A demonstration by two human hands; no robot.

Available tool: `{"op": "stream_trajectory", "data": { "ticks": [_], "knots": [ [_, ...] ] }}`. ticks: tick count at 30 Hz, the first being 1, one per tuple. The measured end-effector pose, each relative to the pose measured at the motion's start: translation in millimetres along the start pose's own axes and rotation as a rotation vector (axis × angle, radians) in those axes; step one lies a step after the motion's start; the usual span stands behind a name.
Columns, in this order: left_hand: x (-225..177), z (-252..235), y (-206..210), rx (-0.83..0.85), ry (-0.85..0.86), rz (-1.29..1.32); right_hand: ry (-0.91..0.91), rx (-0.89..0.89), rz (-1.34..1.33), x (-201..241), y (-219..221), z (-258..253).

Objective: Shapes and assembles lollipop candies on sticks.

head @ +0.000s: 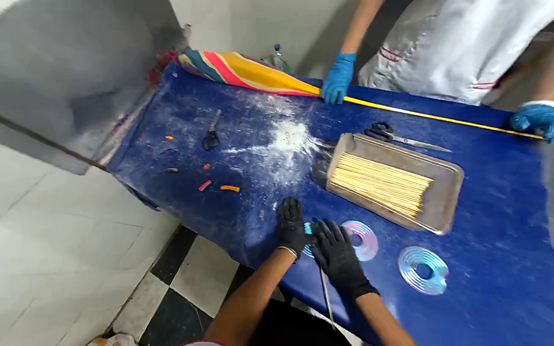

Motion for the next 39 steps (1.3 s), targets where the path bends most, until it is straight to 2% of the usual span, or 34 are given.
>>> {"op": "stream_trajectory", "data": {
  "ticks": [3, 6, 7, 10, 11, 13, 14, 16, 18, 19, 21, 23, 29, 32, 34, 36, 39],
  "knots": [
    [2.3, -4.8, -3.4, -0.001, -0.004, -0.019, -0.092, -0.008, -0.017, -16.9, 20.8, -14.6],
    [4.1, -0.8, -1.6, 0.062, 0.043, 0.02, -0.058, -0.043, 0.007, -14.7, 28.4, -9.4],
    [7.6, 2.0, 2.6, 0.033, 0.091, 0.044, -0.039, -0.037, 0.022, -12.9, 29.0, -8.7],
    [38.7, 19.0, 5.0, -0.095, 0.278, 0.35, 0.003, -0.032, 0.057, -7.2, 26.3, -9.0],
    [62.0, 28.2, -2.1, -0.137, 0.302, 0.445, 0.018, -0.03, 0.064, -4.2, 25.8, -8.0],
    [136.6, 38.1, -23.5, -0.316, 0.258, 0.402, 0.054, -0.018, 0.067, 2.2, 25.4, -6.5],
    [186.9, 35.3, -34.8, -0.386, 0.188, 0.303, 0.075, -0.006, 0.064, 4.4, 25.8, -5.2],
    [296.2, 18.2, -63.6, -0.419, -0.011, 0.13, 0.124, 0.014, 0.05, 6.9, 28.9, -3.8],
    [396.4, -9.4, -89.9, -0.493, -0.118, 0.023, 0.165, 0.008, 0.04, 9.9, 35.4, -2.8],
    [433.2, -22.6, -104.2, -0.482, -0.14, -0.01, 0.185, 0.012, 0.038, 10.7, 38.0, -2.2],
    [484.6, -47.0, -127.6, -0.413, -0.106, -0.02, 0.223, 0.034, 0.027, 15.3, 41.1, -0.7],
    [507.0, -65.6, -138.8, -0.404, -0.05, 0.028, 0.252, 0.053, 0.03, 18.4, 41.1, -1.4],
    [489.7, -68.7, -149.8, -0.437, -0.101, 0.076, 0.267, -0.055, 0.082, 19.9, 43.2, -10.1],
    [446.1, -45.4, -150.1, -0.487, -0.116, 0.395, 0.299, -0.088, 0.043, 21.4, 44.2, -6.8],
    [380.7, -20.1, -147.8, -0.489, -0.059, 0.536, 0.331, -0.131, 0.034, 23.9, 45.9, -0.1],
    [295.9, 11.7, -136.6, -0.439, 0.122, 0.535, 0.346, -0.156, 0.035, 24.7, 46.2, 0.1],
    [172.3, 47.2, -87.0, -0.279, 0.37, 0.532, 0.341, -0.188, 0.048, 26.3, 46.4, -2.5]
  ]
}}
Point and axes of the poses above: each hand's wrist, its own z-axis away from the middle knuckle, its own y-axis out of the palm, x = y × z, the point moved 1 cm from there along -z, towards the middle knuckle, and after that the axes turned 14 degrees about x, right-handed, at the moved point
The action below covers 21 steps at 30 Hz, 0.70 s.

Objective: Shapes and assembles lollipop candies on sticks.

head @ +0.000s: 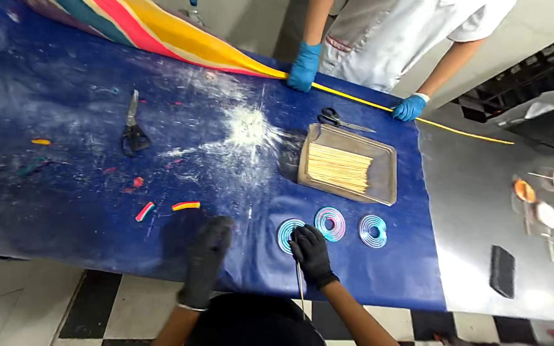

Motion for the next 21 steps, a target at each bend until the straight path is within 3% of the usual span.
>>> {"op": "stream_trajectory", "data": {
  "ticks": [4, 7, 13, 21],
  "knots": [
    [-52.7, -4.0, 118.7, 0.069, 0.056, 0.089, -0.006, -0.038, -0.027, 3.3, 0.1, 0.6],
    [-66.3, -13.4, 161.7, 0.093, 0.013, 0.0, -0.017, -0.009, -0.087, 3.6, -0.5, 5.5],
    [-75.1, -18.0, 191.6, 0.107, -0.071, -0.265, -0.104, 0.003, -0.142, -7.1, -0.9, 12.9],
    [-99.4, -14.6, 204.9, 0.126, -0.145, -0.376, -0.131, 0.004, -0.252, -14.1, -2.8, 11.0]
  ]
}}
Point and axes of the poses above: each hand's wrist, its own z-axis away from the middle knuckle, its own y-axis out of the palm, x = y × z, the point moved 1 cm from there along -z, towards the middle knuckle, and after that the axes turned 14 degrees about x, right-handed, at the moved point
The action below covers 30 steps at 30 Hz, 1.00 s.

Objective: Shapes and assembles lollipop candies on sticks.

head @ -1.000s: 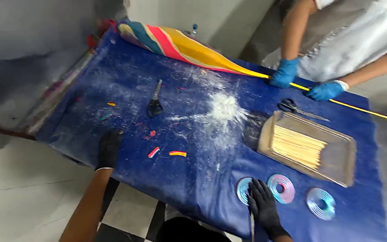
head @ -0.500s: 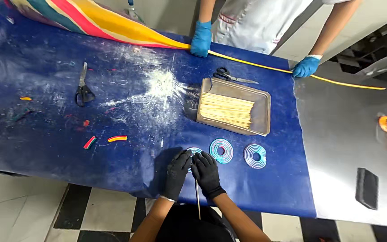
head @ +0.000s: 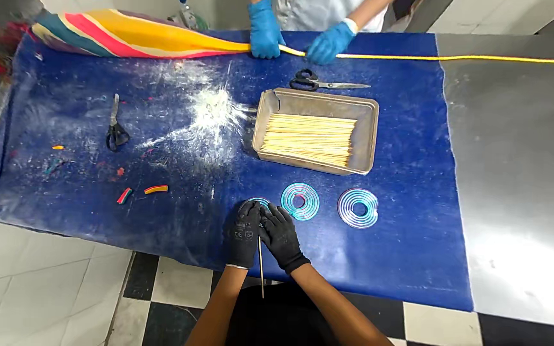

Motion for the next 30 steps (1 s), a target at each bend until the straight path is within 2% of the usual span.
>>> {"op": "stream_trajectory", "data": {
  "ticks": [3, 8, 12, 17, 22, 26, 30],
  "knots": [
    [-9.4, -1.0, -6.2, 0.088, -0.04, -0.02, 0.027, -0.013, -0.071, 0.8, -0.9, 0.7],
    [-11.6, -0.2, -8.3, 0.104, -0.028, -0.004, 0.051, -0.015, -0.212, -2.7, -10.4, -6.1],
    [-5.8, -4.1, -18.6, 0.095, -0.049, 0.171, 0.008, 0.054, -0.178, -9.5, -9.9, -11.3],
    [-5.6, -1.1, -8.5, 0.016, -0.141, 0.271, -0.032, 0.163, -0.116, -9.8, -21.2, -20.0],
    [3.1, 11.6, -13.6, 0.034, -0.129, 0.453, -0.103, 0.171, -0.032, -14.8, -24.4, -23.1],
    [8.4, 20.4, -17.5, -0.094, -0.001, 0.219, -0.1, 0.188, -0.015, -12.2, -31.3, -25.3],
    [6.5, 10.4, -6.3, -0.044, 0.037, 0.046, -0.08, 0.275, -0.004, -8.4, -38.7, -30.3]
  ]
}}
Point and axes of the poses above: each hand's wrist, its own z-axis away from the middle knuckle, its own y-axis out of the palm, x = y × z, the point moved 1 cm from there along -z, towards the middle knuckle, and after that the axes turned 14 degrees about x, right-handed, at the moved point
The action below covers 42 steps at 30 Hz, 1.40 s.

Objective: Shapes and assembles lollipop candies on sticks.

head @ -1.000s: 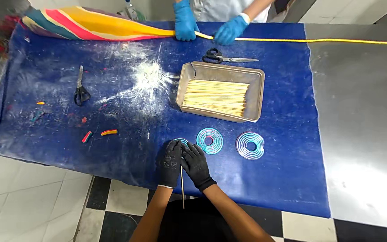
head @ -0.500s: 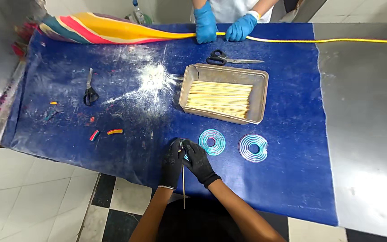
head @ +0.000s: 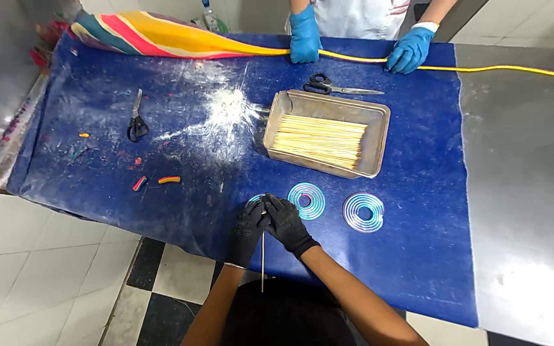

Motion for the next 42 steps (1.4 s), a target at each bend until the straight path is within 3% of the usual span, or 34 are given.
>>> {"op": "stream_trajectory", "data": {
  "ticks": [6, 12, 25, 32, 35, 39, 42],
  "knots": [
    [-2.1, -4.4, 3.0, 0.033, -0.029, -0.037, -0.008, 0.028, 0.177, -13.8, 1.3, -4.2],
    [4.0, -4.9, -1.9, 0.11, -0.015, 0.043, -0.002, 0.039, 0.167, -15.2, 4.6, -2.5],
    [19.1, 9.7, -4.8, 0.208, 0.17, -0.033, 0.022, 0.068, 0.168, -12.6, 1.8, -2.9],
    [25.4, 23.9, 3.9, 0.145, 0.268, -0.069, 0.015, 0.076, 0.182, -12.0, 0.4, -3.7],
    [26.1, 28.9, 7.7, 0.159, 0.295, -0.163, 0.015, 0.084, 0.181, -13.3, 2.7, -2.8],
    [30.9, 33.9, 21.4, 0.054, 0.336, -0.342, 0.02, 0.131, 0.213, -10.8, 1.2, -5.1],
    [26.7, 41.4, 26.3, 0.087, 0.253, -0.311, 0.056, 0.287, 0.208, -3.4, -8.2, -4.9]
  ]
}}
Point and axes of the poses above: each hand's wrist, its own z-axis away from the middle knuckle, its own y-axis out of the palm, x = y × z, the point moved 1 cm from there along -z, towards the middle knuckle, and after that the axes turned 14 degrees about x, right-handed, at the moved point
